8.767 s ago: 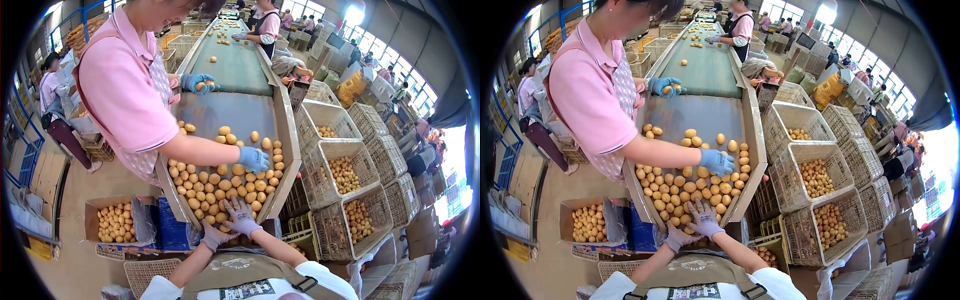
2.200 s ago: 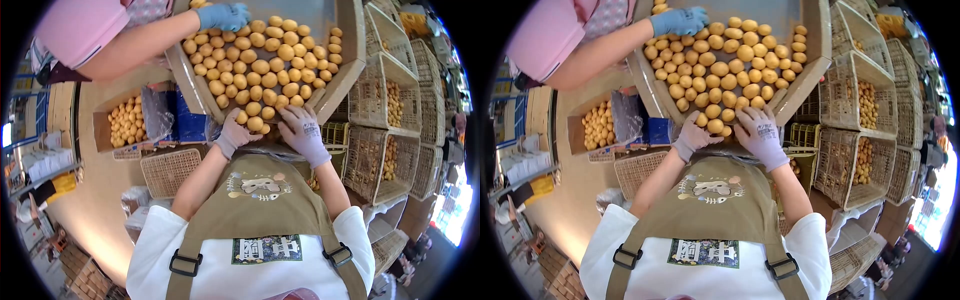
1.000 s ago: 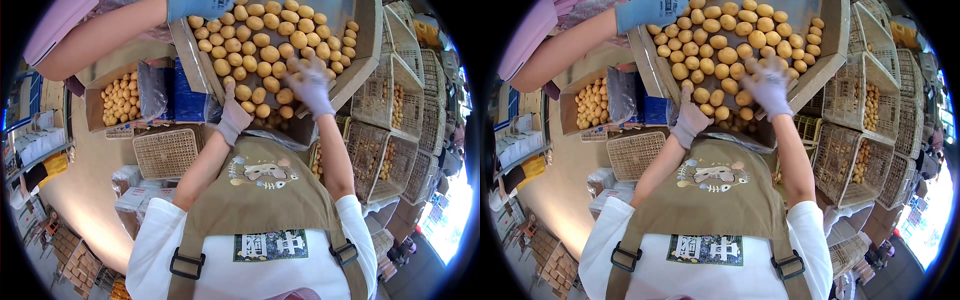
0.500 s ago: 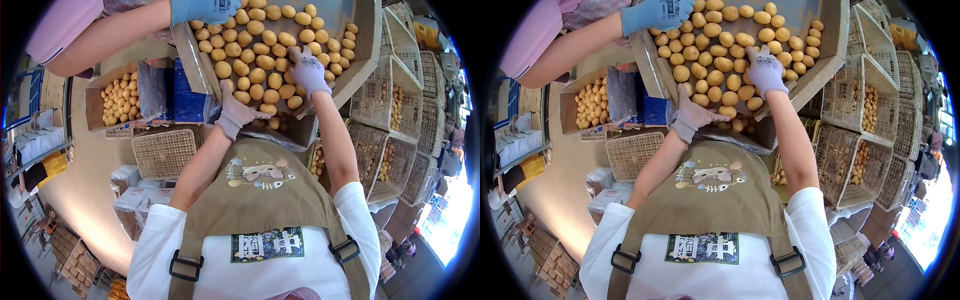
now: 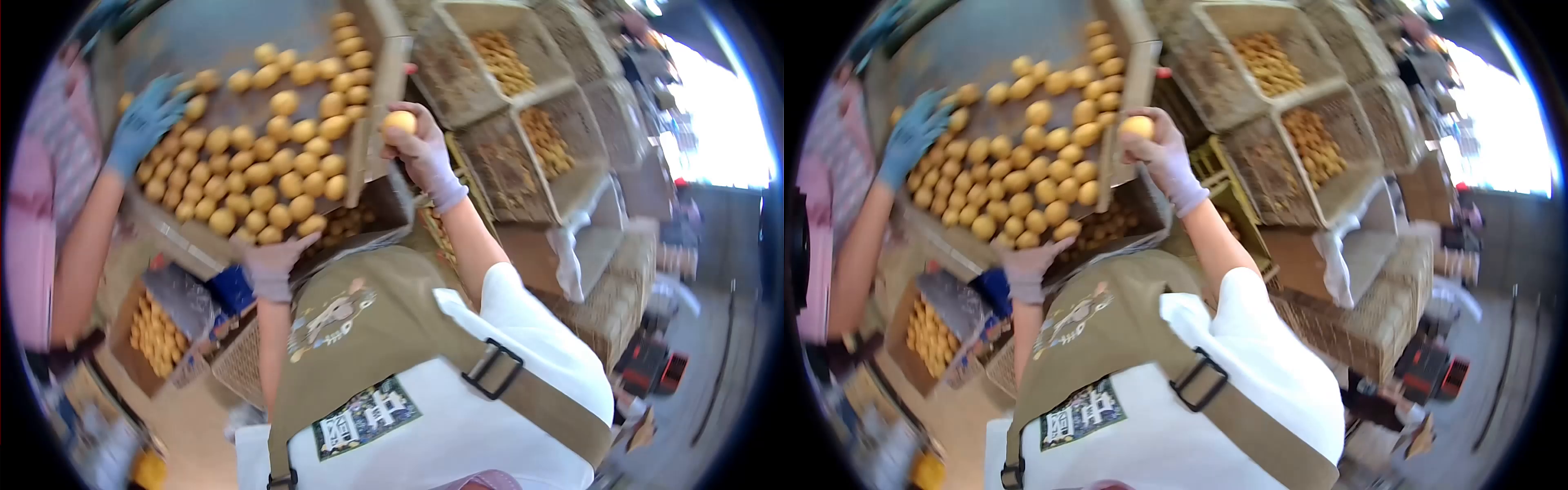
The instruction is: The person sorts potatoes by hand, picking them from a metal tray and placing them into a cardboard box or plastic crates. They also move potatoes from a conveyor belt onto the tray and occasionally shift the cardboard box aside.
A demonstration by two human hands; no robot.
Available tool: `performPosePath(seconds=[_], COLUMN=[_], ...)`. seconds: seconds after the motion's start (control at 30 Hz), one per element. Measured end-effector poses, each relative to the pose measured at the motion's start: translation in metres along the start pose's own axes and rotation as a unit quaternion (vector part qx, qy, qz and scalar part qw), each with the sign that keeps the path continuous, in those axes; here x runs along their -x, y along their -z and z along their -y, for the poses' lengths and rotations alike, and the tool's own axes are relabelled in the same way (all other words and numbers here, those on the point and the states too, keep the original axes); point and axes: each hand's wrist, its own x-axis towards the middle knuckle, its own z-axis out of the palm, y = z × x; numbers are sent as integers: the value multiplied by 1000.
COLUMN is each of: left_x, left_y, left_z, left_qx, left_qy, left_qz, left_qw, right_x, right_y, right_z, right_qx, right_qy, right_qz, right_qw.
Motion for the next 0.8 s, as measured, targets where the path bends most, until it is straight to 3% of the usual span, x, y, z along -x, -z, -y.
performPosePath(seconds=[0.03,0.1,0.13,0.17,0.2,0.23,0.27,0.37,0.4,0.43,0.47,0.5,0.53,0.57,0.6,0.63,0.67,0.77,0.8], left_x=[6,10,6,3,2,1,0,0,3,-1,-10,0,7,4,0,5,10,7,9], left_y=[-4,-41,-27,-17,-11,-4,4,2,-15,2,27,2,-22,-8,-8,4,-15,-5,-8], left_z=[-2,2,4,3,3,3,2,4,5,5,-2,0,2,-1,3,-2,-1,3,2], left_qx=[27,22,53,55,59,63,63,31,28,22,34,25,61,58,5,80,41,90,104], left_qy=[23,10,17,24,29,32,37,29,27,12,23,15,15,14,-10,13,8,4,14], left_qz=[13,-69,-105,-103,-102,-102,-84,-68,-98,-64,-65,-55,-105,-56,-83,42,-51,-81,-89], left_qw=[999,997,993,993,993,992,994,997,994,998,997,998,993,997,996,996,998,993,990], right_x=[15,42,62,92,114,141,163,168,153,132,108,92,80,72,74,61,57,55,52], right_y=[30,112,157,264,323,321,314,323,314,259,188,132,104,76,28,22,-4,-58,-62], right_z=[19,46,64,52,59,89,106,81,56,51,50,41,20,0,2,-10,-12,-29,-39], right_qx=[-58,-59,-175,-171,-136,-224,-286,-230,-194,-138,-41,58,160,256,397,577,576,581,590], right_qy=[-17,59,102,163,278,295,287,228,223,182,137,92,94,105,133,330,340,343,306], right_qz=[-80,-240,-286,-223,-336,-443,-476,-417,-350,-305,-322,-326,-247,-162,-86,52,116,246,294], right_qw=[995,967,936,946,889,816,780,849,889,925,936,939,951,947,904,745,734,696,687])
